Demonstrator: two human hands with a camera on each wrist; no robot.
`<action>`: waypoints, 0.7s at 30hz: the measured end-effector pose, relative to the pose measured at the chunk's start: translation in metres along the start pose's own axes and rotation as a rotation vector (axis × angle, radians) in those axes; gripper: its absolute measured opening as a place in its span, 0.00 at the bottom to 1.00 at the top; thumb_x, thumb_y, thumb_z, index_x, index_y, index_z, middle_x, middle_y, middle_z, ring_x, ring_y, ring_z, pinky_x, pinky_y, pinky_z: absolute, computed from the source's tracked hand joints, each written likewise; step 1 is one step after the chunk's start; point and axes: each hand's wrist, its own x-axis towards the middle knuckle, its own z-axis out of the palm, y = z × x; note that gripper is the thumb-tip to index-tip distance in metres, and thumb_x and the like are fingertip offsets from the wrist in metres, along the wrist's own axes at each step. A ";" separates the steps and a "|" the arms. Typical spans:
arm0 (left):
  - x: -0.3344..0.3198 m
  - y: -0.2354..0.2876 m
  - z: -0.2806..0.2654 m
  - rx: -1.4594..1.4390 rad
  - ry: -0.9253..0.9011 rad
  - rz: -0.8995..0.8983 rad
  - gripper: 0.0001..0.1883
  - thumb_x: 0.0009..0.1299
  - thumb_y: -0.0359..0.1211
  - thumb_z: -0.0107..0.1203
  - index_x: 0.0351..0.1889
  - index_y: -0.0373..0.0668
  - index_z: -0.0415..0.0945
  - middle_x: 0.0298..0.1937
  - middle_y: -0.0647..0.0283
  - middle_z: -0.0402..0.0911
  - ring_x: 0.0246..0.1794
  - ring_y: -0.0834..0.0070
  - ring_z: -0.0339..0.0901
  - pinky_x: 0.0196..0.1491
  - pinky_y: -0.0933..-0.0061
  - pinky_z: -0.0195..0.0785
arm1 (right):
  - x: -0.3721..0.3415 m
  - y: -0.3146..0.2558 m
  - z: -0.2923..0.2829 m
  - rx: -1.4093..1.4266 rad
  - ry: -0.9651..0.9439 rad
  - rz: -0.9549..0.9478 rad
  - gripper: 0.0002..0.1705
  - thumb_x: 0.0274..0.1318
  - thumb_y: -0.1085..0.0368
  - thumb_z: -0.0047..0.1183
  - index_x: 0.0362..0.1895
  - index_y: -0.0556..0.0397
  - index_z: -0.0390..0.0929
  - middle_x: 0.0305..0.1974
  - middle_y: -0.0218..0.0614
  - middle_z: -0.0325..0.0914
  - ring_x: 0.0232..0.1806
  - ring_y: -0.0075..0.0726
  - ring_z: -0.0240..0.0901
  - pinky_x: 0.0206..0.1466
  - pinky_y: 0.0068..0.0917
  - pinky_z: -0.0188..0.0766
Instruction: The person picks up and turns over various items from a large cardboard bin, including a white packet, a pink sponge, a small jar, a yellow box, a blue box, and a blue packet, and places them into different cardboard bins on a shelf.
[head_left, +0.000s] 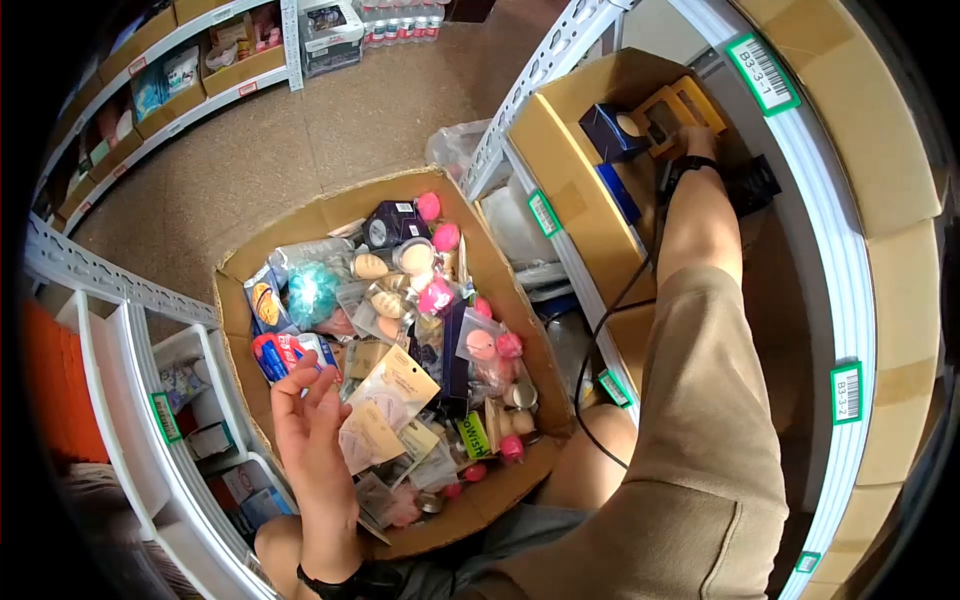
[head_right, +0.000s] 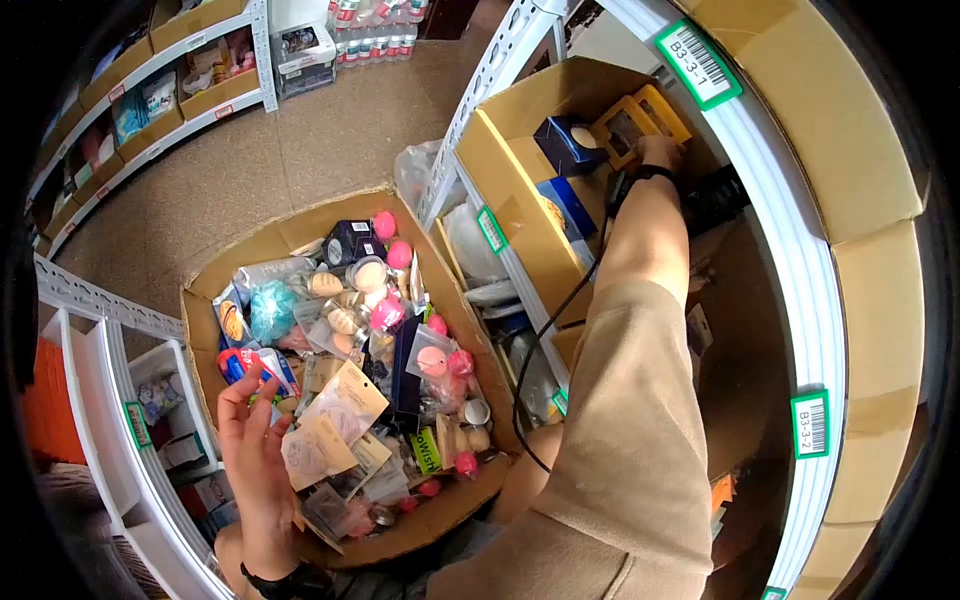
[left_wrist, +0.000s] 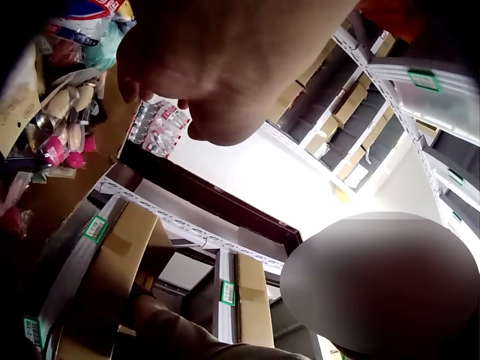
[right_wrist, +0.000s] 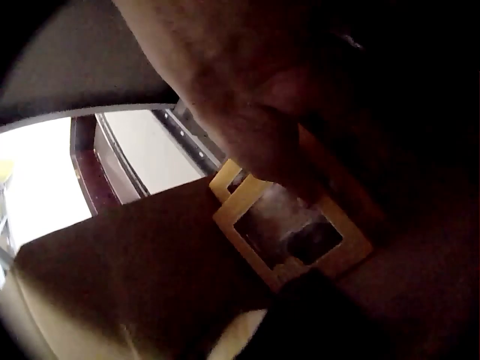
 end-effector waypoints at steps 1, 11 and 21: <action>0.001 0.000 0.000 0.004 0.003 0.003 0.15 0.72 0.30 0.52 0.56 0.45 0.67 0.69 0.58 0.63 0.64 0.68 0.67 0.57 0.71 0.62 | -0.003 0.002 0.005 -0.118 -0.031 -0.072 0.40 0.51 0.50 0.66 0.64 0.56 0.70 0.62 0.45 0.71 0.66 0.44 0.65 0.67 0.48 0.65; 0.000 0.012 -0.004 -0.029 -0.029 0.110 0.14 0.74 0.33 0.53 0.56 0.44 0.68 0.64 0.62 0.68 0.61 0.75 0.69 0.54 0.74 0.64 | -0.057 -0.032 -0.073 -0.350 -0.471 -0.450 0.30 0.53 0.51 0.55 0.56 0.56 0.78 0.52 0.48 0.80 0.51 0.45 0.80 0.52 0.41 0.74; 0.003 0.054 -0.030 -0.097 0.085 0.269 0.11 0.76 0.34 0.49 0.53 0.44 0.70 0.63 0.61 0.71 0.60 0.72 0.71 0.55 0.70 0.64 | -0.262 -0.039 -0.170 -0.041 -0.160 -0.869 0.26 0.56 0.52 0.49 0.42 0.66 0.80 0.38 0.59 0.82 0.37 0.55 0.83 0.42 0.45 0.78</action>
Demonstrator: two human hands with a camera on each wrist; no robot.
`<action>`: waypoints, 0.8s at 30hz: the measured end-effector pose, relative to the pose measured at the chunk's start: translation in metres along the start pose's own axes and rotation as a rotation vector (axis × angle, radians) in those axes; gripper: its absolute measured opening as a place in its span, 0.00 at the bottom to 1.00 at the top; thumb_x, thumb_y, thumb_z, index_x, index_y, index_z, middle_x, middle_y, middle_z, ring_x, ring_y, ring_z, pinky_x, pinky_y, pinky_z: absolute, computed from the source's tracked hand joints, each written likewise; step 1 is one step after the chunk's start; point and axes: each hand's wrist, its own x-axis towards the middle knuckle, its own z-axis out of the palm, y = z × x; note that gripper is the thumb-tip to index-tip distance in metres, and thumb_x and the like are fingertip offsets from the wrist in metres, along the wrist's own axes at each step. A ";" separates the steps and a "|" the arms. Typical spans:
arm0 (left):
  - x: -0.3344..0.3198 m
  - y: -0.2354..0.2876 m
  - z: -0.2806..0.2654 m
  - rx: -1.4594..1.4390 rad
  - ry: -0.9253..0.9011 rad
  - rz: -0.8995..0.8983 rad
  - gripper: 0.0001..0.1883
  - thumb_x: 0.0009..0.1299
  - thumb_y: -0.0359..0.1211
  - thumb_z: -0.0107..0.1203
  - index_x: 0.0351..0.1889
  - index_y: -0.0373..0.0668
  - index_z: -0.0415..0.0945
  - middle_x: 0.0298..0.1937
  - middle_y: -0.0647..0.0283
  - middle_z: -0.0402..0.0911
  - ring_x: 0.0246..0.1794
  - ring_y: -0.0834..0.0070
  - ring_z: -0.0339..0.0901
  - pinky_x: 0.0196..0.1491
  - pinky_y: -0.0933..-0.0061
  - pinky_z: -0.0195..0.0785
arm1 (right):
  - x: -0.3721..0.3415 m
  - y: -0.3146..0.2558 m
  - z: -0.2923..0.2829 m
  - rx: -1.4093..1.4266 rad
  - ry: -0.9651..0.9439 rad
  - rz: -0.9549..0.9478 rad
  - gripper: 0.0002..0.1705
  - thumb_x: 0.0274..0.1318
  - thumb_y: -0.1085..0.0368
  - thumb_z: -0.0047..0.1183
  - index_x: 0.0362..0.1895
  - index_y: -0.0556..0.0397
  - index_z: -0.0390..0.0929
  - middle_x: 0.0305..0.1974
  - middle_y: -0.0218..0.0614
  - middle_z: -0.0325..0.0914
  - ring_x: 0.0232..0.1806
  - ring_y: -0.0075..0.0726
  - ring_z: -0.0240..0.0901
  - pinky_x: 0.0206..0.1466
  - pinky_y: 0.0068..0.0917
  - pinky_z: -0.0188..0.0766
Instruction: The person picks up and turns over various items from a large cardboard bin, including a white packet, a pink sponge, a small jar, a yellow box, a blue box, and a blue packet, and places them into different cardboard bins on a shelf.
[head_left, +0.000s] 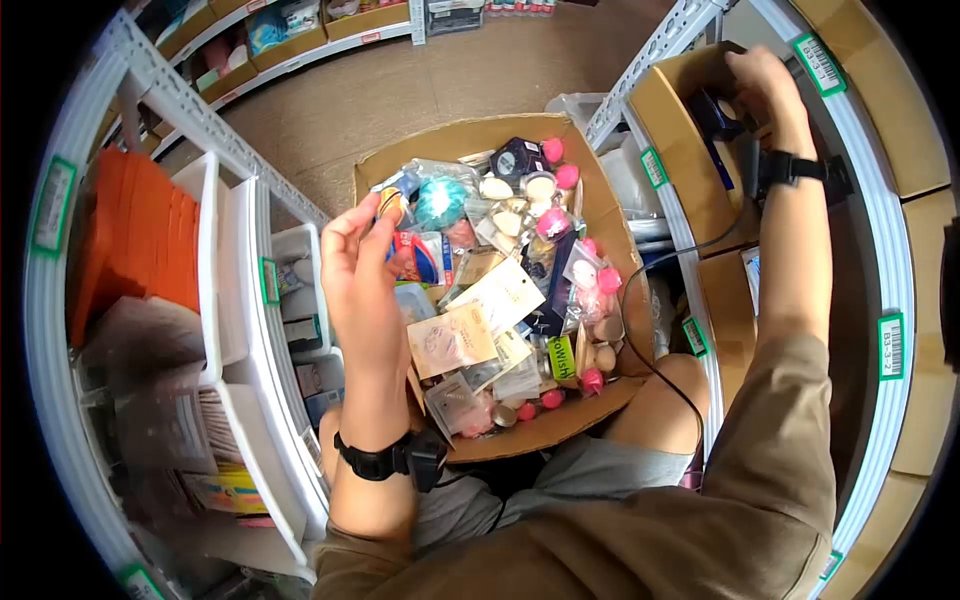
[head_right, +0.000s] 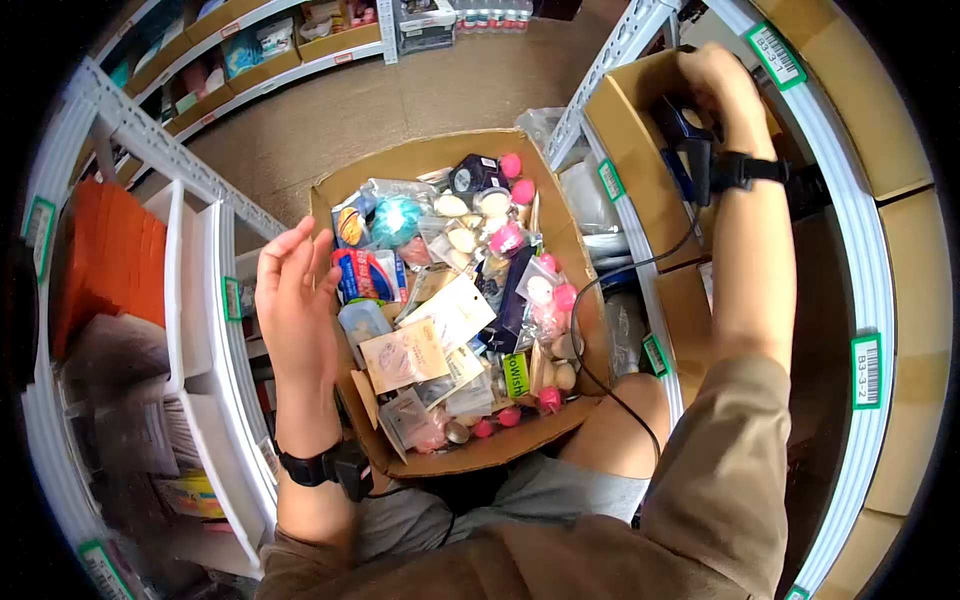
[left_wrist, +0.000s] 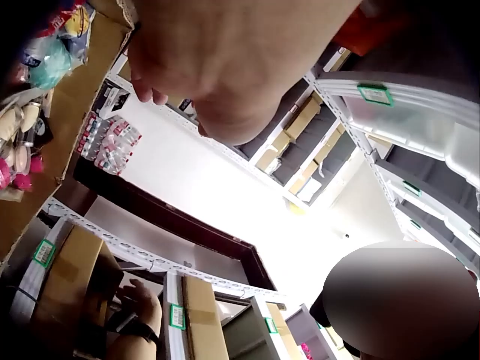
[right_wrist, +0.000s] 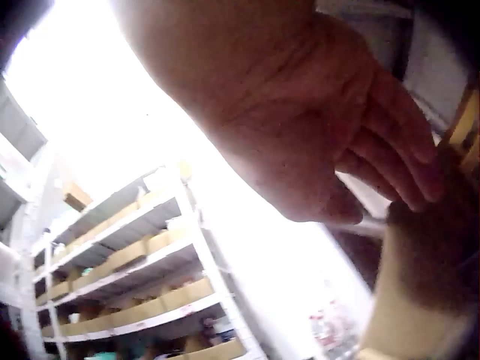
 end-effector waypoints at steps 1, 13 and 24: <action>0.001 0.002 -0.002 -0.017 0.030 0.021 0.11 0.76 0.34 0.49 0.53 0.45 0.70 0.63 0.61 0.71 0.60 0.72 0.72 0.55 0.70 0.64 | -0.037 -0.032 -0.009 -0.069 0.098 -0.147 0.28 0.56 0.50 0.50 0.44 0.66 0.81 0.40 0.60 0.82 0.40 0.57 0.83 0.45 0.45 0.78; 0.004 0.015 -0.005 -0.116 -0.023 0.081 0.09 0.74 0.35 0.52 0.50 0.44 0.71 0.60 0.62 0.75 0.57 0.74 0.73 0.53 0.71 0.64 | -0.144 -0.184 0.241 -0.042 -0.580 -0.135 0.22 0.50 0.58 0.58 0.50 0.48 0.84 0.55 0.38 0.80 0.57 0.43 0.78 0.55 0.35 0.75; 0.016 0.019 -0.008 -0.141 0.010 0.072 0.09 0.73 0.34 0.54 0.48 0.45 0.71 0.59 0.60 0.75 0.55 0.74 0.74 0.50 0.72 0.65 | -0.151 -0.184 0.257 0.045 -0.613 0.134 0.60 0.41 0.31 0.63 0.71 0.52 0.56 0.65 0.48 0.69 0.67 0.51 0.67 0.67 0.41 0.65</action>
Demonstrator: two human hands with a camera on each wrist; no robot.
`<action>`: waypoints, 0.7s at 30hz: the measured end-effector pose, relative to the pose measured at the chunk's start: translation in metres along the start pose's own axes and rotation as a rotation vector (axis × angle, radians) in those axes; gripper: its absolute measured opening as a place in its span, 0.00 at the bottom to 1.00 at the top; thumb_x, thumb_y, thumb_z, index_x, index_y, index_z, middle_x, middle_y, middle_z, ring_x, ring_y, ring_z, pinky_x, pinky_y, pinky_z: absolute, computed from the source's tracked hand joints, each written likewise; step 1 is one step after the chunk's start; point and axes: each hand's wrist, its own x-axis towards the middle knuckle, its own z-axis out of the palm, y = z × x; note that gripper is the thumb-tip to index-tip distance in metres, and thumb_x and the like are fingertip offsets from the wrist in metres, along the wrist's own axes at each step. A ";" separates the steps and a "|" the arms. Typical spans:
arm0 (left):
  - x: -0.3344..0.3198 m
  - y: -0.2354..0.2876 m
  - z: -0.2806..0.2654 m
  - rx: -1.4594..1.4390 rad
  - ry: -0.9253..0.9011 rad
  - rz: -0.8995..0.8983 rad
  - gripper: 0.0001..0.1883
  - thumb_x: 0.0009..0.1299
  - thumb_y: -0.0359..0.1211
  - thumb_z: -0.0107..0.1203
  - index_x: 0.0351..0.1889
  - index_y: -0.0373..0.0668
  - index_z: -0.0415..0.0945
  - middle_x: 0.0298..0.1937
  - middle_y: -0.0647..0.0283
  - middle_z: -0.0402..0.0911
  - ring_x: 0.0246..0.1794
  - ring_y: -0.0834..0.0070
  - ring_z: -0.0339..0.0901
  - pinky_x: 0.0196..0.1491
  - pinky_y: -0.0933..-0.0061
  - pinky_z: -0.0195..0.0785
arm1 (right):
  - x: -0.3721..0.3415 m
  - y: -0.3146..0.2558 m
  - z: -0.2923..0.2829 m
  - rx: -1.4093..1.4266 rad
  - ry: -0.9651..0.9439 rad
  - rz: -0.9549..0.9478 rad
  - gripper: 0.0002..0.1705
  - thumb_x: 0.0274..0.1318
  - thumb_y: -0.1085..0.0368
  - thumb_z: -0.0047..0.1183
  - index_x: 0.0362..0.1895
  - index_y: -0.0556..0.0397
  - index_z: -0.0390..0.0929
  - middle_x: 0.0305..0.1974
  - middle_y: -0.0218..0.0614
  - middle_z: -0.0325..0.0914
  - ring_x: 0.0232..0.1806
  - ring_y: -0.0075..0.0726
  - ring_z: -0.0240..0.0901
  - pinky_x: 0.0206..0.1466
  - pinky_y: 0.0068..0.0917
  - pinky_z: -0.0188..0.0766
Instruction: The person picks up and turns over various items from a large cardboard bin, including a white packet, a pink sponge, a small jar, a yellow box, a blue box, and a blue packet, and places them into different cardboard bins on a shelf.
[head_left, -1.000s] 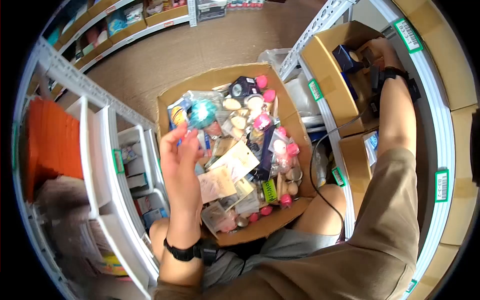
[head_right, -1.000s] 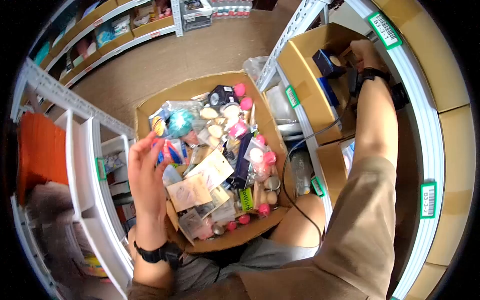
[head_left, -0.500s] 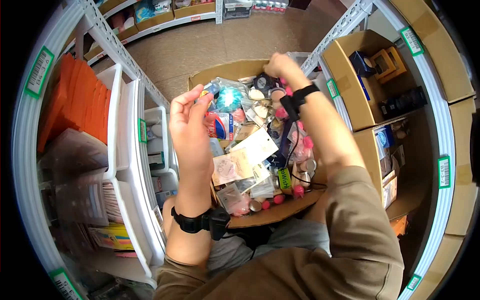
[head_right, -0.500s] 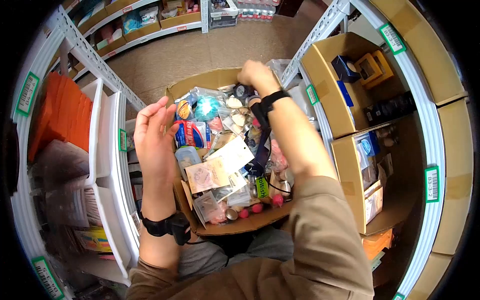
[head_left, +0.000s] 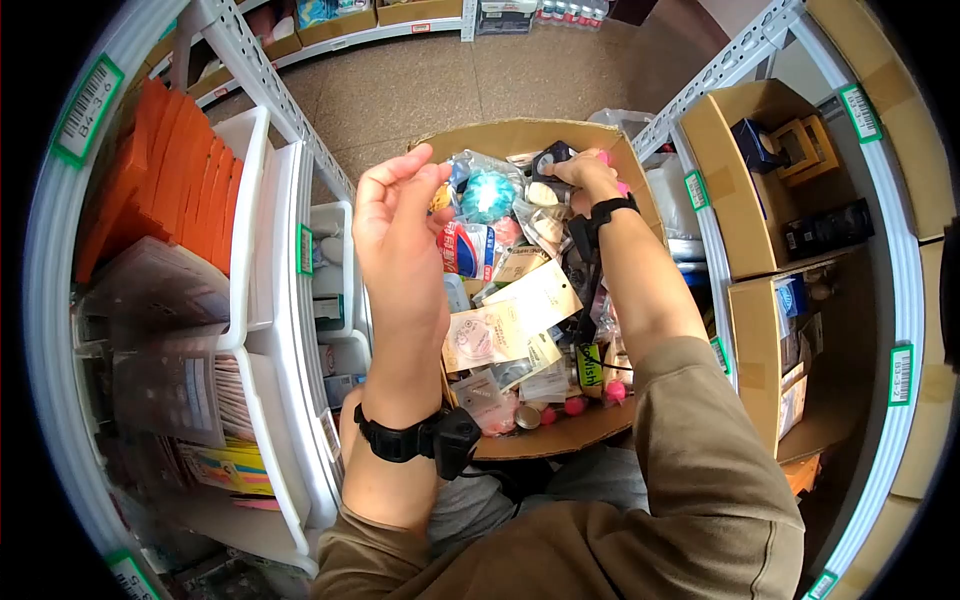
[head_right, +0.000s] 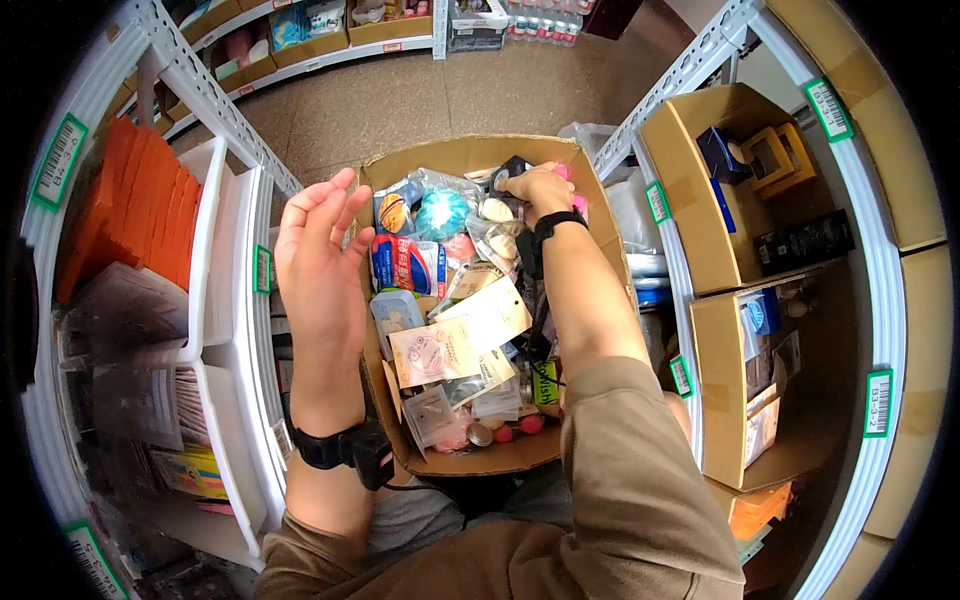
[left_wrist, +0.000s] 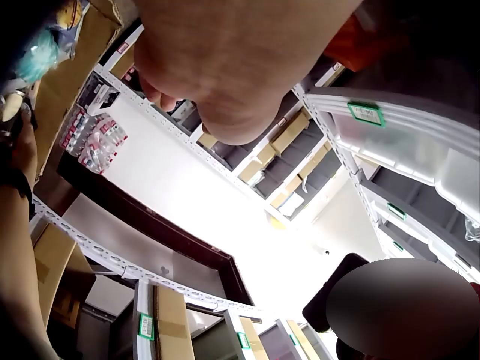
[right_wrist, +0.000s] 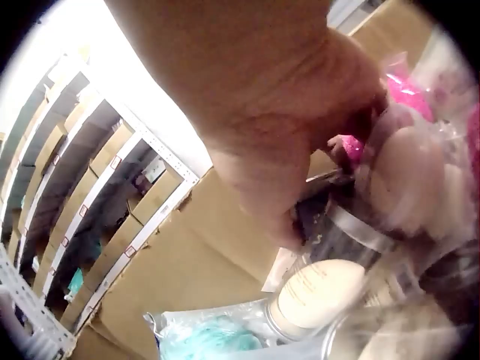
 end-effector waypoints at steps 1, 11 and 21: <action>0.000 0.000 0.002 -0.005 0.001 0.005 0.09 0.73 0.34 0.54 0.48 0.45 0.71 0.59 0.60 0.75 0.55 0.74 0.74 0.50 0.72 0.65 | 0.002 0.002 -0.005 -0.001 0.006 -0.004 0.60 0.41 0.31 0.63 0.71 0.52 0.56 0.65 0.48 0.69 0.67 0.51 0.67 0.67 0.41 0.65; -0.010 -0.019 0.008 0.286 -0.243 -0.018 0.30 0.64 0.34 0.66 0.60 0.39 0.64 0.59 0.51 0.72 0.55 0.72 0.74 0.50 0.71 0.70 | -0.159 0.058 -0.100 1.034 -0.277 -0.573 0.33 0.62 0.45 0.55 0.53 0.64 0.66 0.39 0.49 0.80 0.36 0.33 0.81 0.37 0.23 0.78; -0.031 -0.006 0.017 0.155 -0.800 0.107 0.45 0.54 0.27 0.74 0.67 0.39 0.58 0.58 0.58 0.74 0.56 0.74 0.74 0.56 0.72 0.69 | -0.262 0.140 -0.062 1.758 -1.118 -0.586 0.47 0.69 0.32 0.25 0.68 0.63 0.56 0.52 0.60 0.76 0.45 0.59 0.82 0.49 0.43 0.83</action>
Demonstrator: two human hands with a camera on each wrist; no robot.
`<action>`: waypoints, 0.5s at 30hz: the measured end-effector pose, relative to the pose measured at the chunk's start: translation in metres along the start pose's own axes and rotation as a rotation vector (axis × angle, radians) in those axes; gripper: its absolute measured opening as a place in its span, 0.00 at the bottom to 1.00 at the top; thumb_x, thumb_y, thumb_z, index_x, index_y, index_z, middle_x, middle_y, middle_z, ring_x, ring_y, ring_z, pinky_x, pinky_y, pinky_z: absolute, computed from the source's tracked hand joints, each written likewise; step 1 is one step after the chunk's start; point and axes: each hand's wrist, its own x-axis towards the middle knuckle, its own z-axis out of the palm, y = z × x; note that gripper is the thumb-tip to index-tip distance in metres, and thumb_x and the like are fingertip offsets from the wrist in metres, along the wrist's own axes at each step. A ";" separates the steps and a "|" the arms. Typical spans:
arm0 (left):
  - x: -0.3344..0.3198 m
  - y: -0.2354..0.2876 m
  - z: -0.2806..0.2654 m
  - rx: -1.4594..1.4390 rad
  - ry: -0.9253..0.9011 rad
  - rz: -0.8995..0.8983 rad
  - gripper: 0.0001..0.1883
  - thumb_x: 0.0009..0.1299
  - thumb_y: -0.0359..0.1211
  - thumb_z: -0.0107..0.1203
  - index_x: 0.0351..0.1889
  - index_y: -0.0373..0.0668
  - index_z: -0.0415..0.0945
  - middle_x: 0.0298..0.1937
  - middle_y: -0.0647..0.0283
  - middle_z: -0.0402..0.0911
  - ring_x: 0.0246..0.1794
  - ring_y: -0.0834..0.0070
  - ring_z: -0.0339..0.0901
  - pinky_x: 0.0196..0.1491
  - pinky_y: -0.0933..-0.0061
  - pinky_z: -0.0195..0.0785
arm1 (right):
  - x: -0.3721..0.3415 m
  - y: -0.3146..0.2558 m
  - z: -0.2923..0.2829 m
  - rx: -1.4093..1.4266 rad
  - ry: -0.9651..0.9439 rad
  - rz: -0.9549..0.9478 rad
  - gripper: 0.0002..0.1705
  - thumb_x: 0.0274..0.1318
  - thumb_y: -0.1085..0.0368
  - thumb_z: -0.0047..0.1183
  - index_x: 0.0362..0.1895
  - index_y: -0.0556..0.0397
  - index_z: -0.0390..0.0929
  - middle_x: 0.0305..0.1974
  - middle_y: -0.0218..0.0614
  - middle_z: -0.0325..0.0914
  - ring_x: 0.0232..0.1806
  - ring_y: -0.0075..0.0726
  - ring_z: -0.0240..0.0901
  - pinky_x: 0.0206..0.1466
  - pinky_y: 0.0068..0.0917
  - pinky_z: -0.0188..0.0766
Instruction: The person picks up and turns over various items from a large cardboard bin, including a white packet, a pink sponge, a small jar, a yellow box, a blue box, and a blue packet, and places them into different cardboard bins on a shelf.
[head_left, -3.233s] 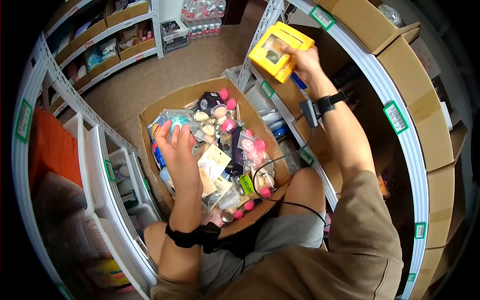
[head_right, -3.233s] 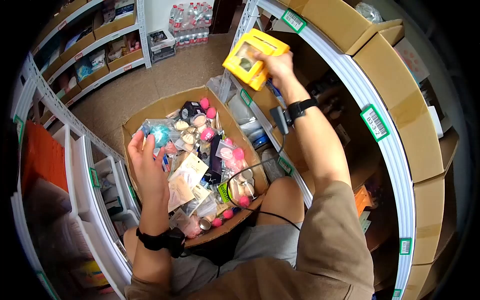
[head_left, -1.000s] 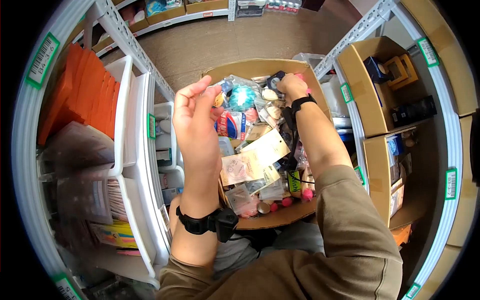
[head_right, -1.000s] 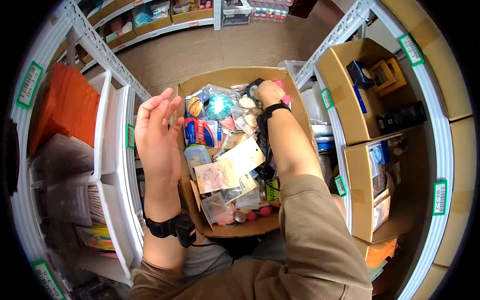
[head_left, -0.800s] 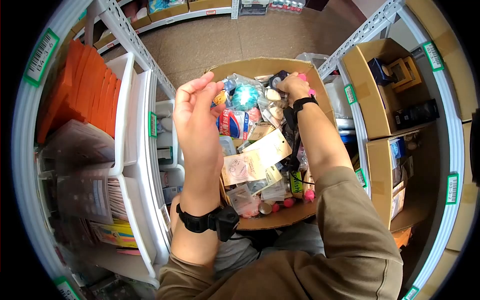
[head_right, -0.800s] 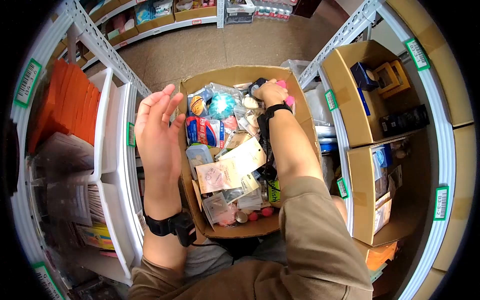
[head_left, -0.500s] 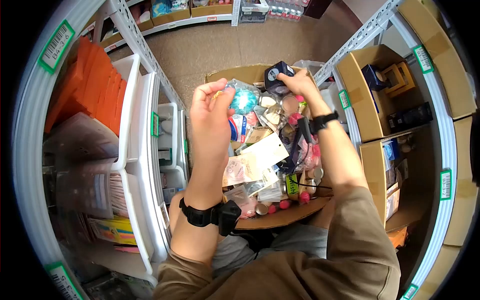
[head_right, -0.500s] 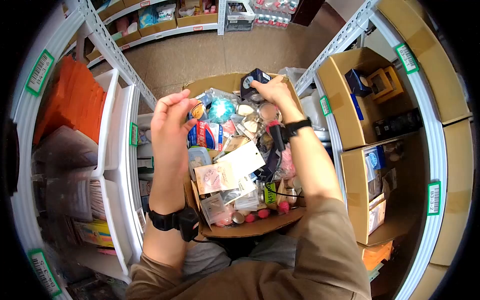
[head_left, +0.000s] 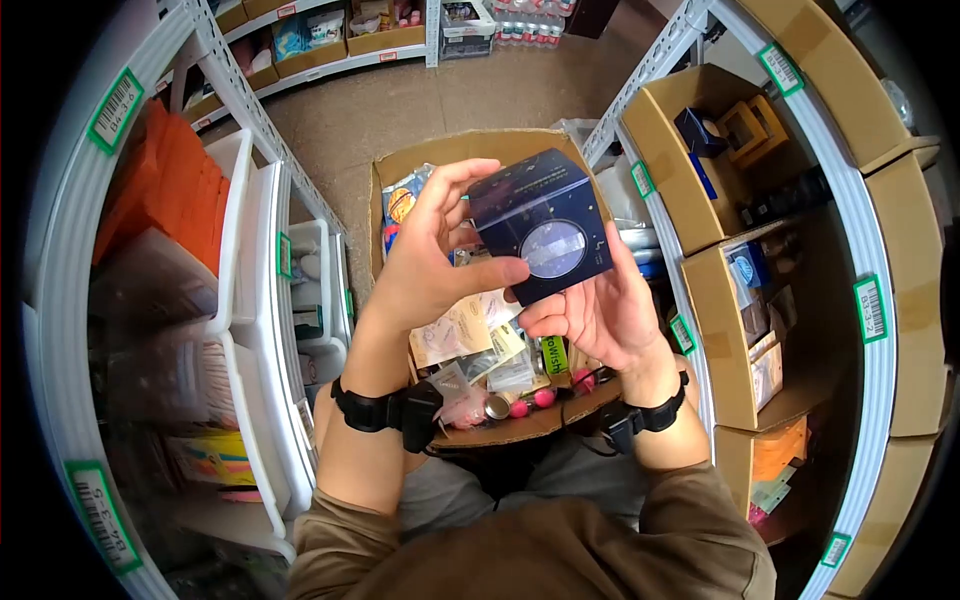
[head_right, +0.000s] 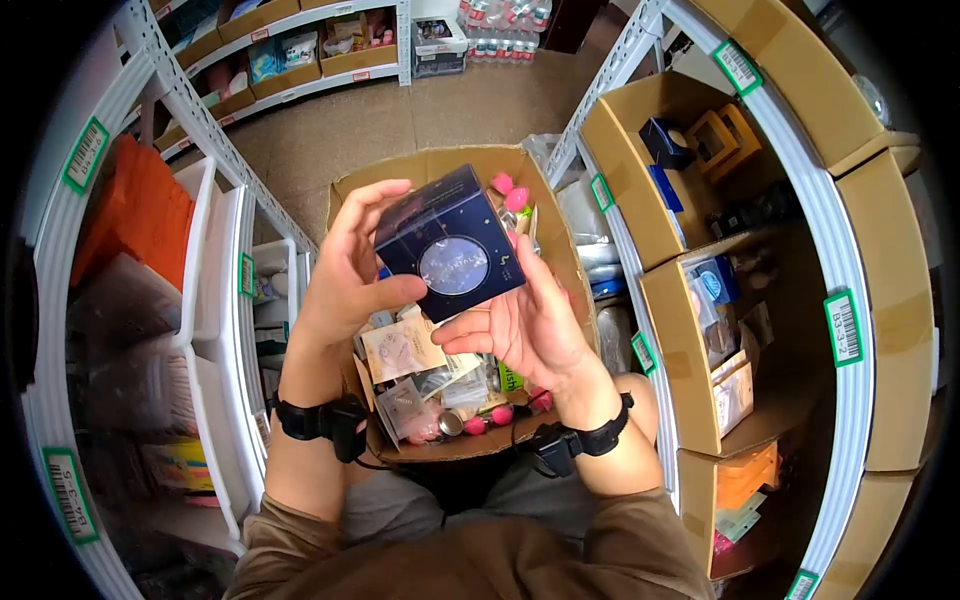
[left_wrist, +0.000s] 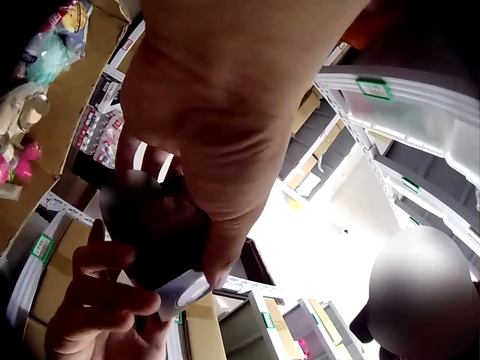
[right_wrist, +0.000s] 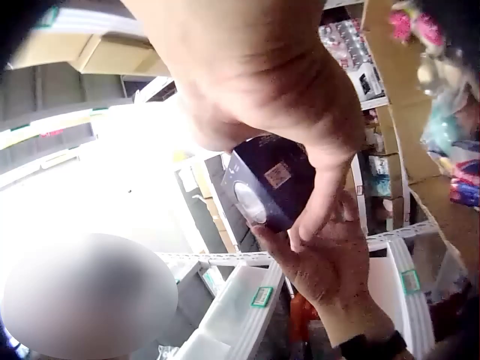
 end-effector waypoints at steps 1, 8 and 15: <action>-0.001 -0.004 0.001 -0.013 0.005 -0.048 0.44 0.53 0.27 0.75 0.66 0.39 0.59 0.57 0.59 0.75 0.53 0.75 0.75 0.54 0.74 0.70 | -0.002 0.007 -0.010 -0.010 -0.035 -0.035 0.47 0.69 0.31 0.25 0.68 0.62 0.56 0.52 0.59 0.76 0.44 0.59 0.82 0.49 0.44 0.83; -0.011 -0.016 0.021 0.036 0.048 -0.051 0.44 0.50 0.29 0.77 0.64 0.40 0.63 0.58 0.61 0.75 0.53 0.75 0.76 0.45 0.79 0.69 | -0.015 0.017 -0.025 -0.494 0.206 -0.428 0.39 0.72 0.39 0.34 0.69 0.59 0.56 0.64 0.51 0.66 0.63 0.40 0.67 0.61 0.35 0.69; -0.010 -0.019 0.034 0.283 0.008 0.266 0.48 0.45 0.32 0.80 0.65 0.45 0.63 0.65 0.60 0.72 0.64 0.69 0.70 0.54 0.71 0.65 | -0.016 0.009 -0.034 -0.746 0.147 -0.687 0.45 0.68 0.38 0.42 0.71 0.64 0.54 0.67 0.49 0.60 0.70 0.40 0.56 0.73 0.35 0.49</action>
